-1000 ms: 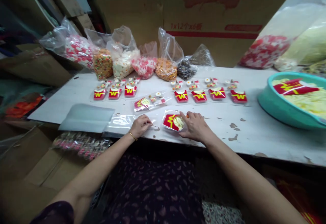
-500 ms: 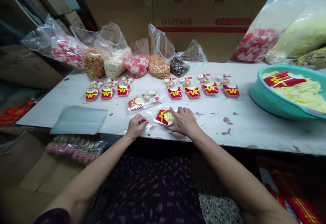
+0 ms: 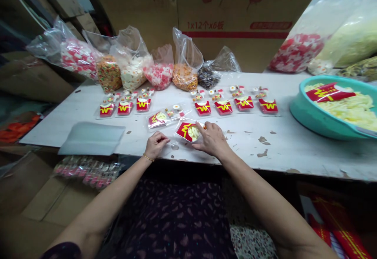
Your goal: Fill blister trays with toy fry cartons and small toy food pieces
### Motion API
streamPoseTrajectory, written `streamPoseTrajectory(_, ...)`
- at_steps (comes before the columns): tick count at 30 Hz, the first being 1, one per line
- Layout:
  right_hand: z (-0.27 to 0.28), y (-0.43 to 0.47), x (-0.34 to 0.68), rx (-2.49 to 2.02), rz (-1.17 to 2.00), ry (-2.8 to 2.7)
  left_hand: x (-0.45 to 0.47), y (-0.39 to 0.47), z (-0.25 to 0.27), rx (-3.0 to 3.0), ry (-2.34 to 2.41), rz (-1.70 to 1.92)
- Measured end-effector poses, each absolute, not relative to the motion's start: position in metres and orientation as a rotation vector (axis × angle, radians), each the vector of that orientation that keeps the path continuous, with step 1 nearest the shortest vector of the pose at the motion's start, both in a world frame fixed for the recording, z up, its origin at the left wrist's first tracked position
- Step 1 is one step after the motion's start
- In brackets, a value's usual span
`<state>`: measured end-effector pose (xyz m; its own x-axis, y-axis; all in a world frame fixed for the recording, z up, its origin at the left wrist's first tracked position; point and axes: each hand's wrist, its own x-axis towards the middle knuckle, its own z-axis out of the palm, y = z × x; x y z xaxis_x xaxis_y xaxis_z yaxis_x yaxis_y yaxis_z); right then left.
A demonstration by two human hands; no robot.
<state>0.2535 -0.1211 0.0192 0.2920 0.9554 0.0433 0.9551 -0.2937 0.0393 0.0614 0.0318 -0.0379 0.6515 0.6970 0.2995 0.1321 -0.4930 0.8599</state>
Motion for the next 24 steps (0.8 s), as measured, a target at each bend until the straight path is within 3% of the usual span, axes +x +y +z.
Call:
streamPoseTrajectory(14,0.007,-0.116,0.232,2.394,0.008,1.993,0.066,0.023,-0.041,1.935,0.680,0.846)
streamPoseTrajectory(19,0.000,-0.116,0.223,2.349,-0.015,2.026,0.066,0.032,-0.039,2.082,0.966,0.733)
streamPoseTrajectory(24,0.003,-0.112,0.222,2.280,-0.017,2.063,0.065,0.048,-0.032,2.294,1.156,0.396)
